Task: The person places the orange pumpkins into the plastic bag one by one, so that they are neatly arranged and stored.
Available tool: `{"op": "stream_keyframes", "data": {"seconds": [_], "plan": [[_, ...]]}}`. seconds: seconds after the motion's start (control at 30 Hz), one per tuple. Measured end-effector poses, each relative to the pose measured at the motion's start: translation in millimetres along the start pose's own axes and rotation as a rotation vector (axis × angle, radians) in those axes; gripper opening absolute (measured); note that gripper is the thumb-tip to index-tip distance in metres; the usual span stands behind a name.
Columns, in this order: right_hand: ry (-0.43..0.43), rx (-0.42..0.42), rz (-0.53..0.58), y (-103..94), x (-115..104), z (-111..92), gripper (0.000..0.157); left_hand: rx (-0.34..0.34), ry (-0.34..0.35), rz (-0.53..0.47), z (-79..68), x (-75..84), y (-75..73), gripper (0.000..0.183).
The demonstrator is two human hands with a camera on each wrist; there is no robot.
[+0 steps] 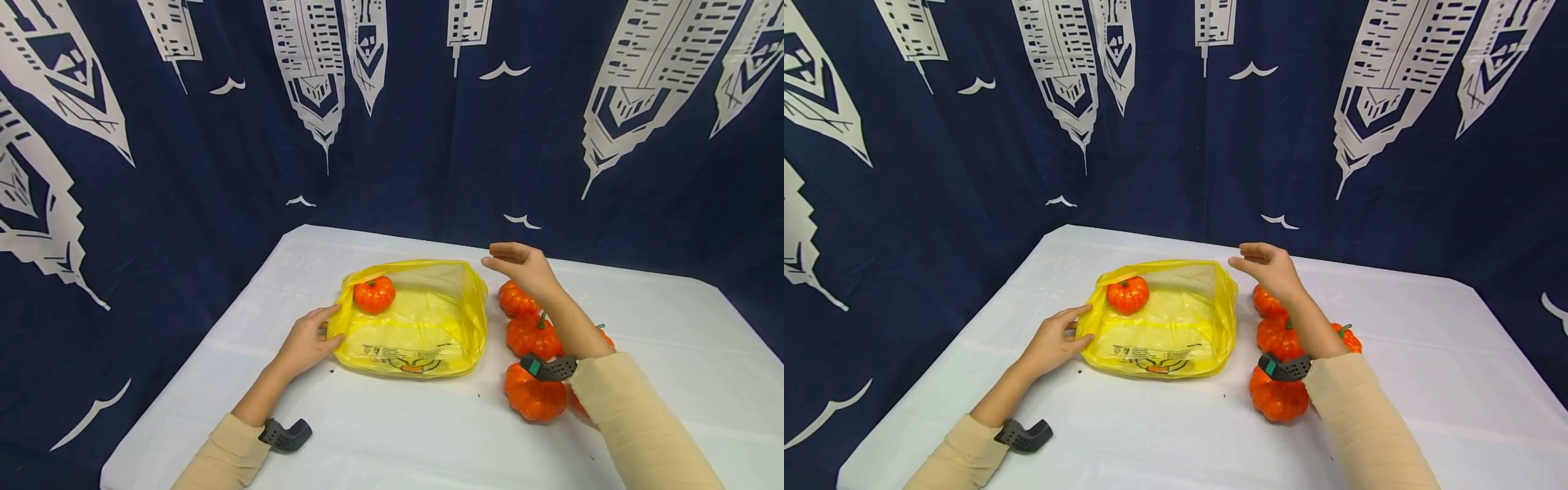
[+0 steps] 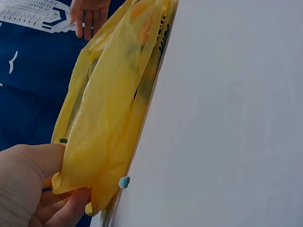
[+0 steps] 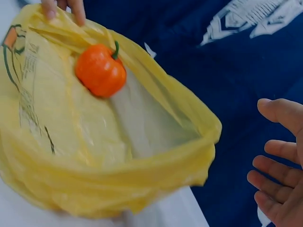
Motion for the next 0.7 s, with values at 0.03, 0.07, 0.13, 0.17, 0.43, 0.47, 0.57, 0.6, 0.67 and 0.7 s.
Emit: {"op": "stream_keyframes", "data": {"seconds": [0.03,0.07,0.13,0.17,0.43,0.47,0.57,0.6,0.67,0.7], "plan": [[0.011,0.005,-0.003,-2.7,2.3,0.2,0.069,0.001,0.0,0.002,0.1,0.2,-0.2,0.056],[0.022,0.011,-0.011,-5.4,4.9,0.4,0.07,0.001,0.0,0.003,0.2,0.3,-0.3,0.056],[0.036,0.026,-0.029,-10.1,9.6,0.8,0.071,0.001,0.0,0.003,0.3,0.7,-0.6,0.057],[0.042,0.035,-0.036,-12.2,11.9,1.0,0.071,0.001,-0.001,0.002,0.3,0.7,-0.6,0.057],[0.107,0.095,-0.089,-26.0,33.8,1.5,0.076,0.004,-0.002,0.002,-0.1,-0.6,0.0,0.056],[0.122,0.099,-0.094,-27.1,36.9,1.3,0.078,0.005,-0.003,0.003,-0.2,-0.8,-0.1,0.056],[0.164,0.103,-0.102,-29.7,46.1,0.8,0.08,0.004,-0.007,0.004,-0.1,-1.1,-0.1,0.056],[0.175,0.103,-0.103,-30.6,49.1,0.8,0.081,0.003,-0.009,0.004,-0.1,-1.2,-0.1,0.056],[0.199,0.103,-0.103,-32.2,54.8,0.8,0.082,0.002,-0.01,0.004,-0.1,-1.6,0.0,0.056],[0.213,0.1,-0.099,-32.9,57.4,0.7,0.083,0.001,-0.009,0.003,-0.1,-1.6,0.0,0.056]]}}
Point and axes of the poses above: each hand's wrist, its own z-axis towards the middle knuckle, its own y-axis out of the palm, x = y × z, the point moved 3 cm from there along z, towards the middle knuckle, and after that the axes turned 7 degrees about z, right-handed, at the moved point
